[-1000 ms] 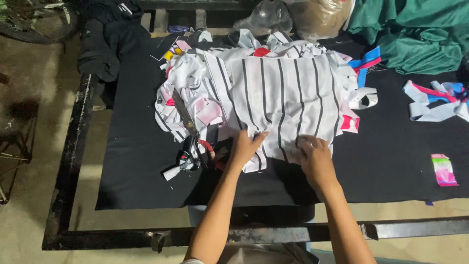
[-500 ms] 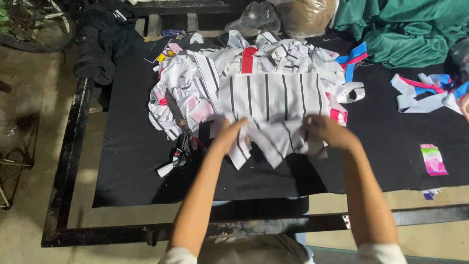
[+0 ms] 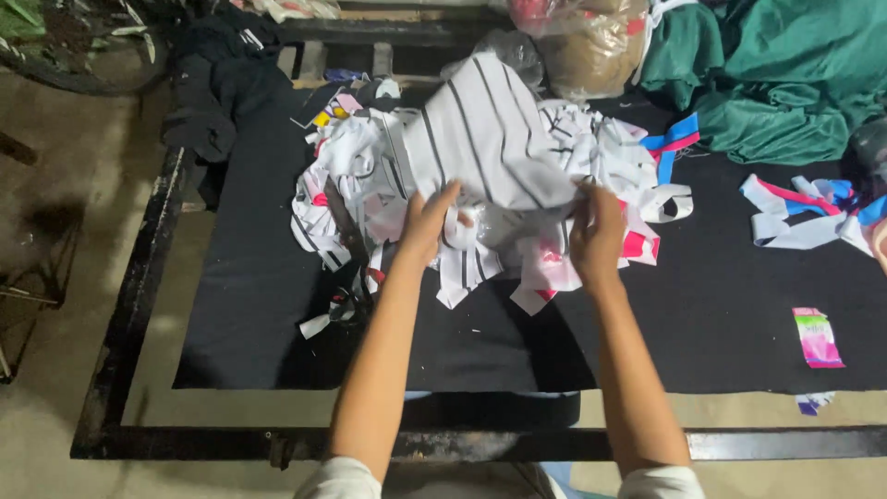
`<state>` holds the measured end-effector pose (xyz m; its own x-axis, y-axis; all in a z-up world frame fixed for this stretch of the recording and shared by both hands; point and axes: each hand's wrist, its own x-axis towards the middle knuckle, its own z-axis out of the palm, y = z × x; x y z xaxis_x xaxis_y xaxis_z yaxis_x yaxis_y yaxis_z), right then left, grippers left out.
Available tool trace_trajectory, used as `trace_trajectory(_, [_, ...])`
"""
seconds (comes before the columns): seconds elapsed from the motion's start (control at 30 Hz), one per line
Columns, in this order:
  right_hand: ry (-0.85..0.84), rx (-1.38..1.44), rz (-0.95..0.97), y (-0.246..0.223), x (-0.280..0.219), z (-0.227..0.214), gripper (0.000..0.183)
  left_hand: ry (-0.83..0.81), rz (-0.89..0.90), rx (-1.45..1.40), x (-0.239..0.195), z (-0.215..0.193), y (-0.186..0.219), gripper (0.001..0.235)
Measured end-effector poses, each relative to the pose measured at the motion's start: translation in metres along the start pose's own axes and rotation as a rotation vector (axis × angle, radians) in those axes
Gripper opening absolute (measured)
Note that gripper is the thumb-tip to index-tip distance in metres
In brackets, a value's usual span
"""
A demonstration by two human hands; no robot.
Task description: Cutting and trimming striped fabric scraps into strips using a pair of scissors on a work table.
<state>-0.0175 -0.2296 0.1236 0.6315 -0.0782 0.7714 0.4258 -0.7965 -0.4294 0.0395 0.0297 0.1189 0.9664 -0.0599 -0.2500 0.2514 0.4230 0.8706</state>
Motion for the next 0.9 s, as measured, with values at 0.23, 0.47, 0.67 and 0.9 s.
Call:
trace_trajectory(0.23, [-0.190,-0.093,0.149,-0.002,-0.052,0.013,0.026,0.252,-0.126,0.004,-0.069,0.013,-0.013,0.062])
trace_trajectory(0.47, [-0.304,-0.235,0.196,-0.012,-0.065,0.018,0.033,0.134,-0.083,0.215,-0.033,-0.027,-0.070,0.057])
trace_trajectory(0.67, [-0.281,-0.226,0.168,-0.010,-0.066,0.023,0.032,0.128,0.024,0.309,-0.036,-0.024,-0.075,0.049])
trace_trajectory(0.9, [-0.078,-0.210,0.240,0.010,-0.077,0.021,0.021,0.174,0.187,0.394,-0.028,-0.027,-0.083,0.044])
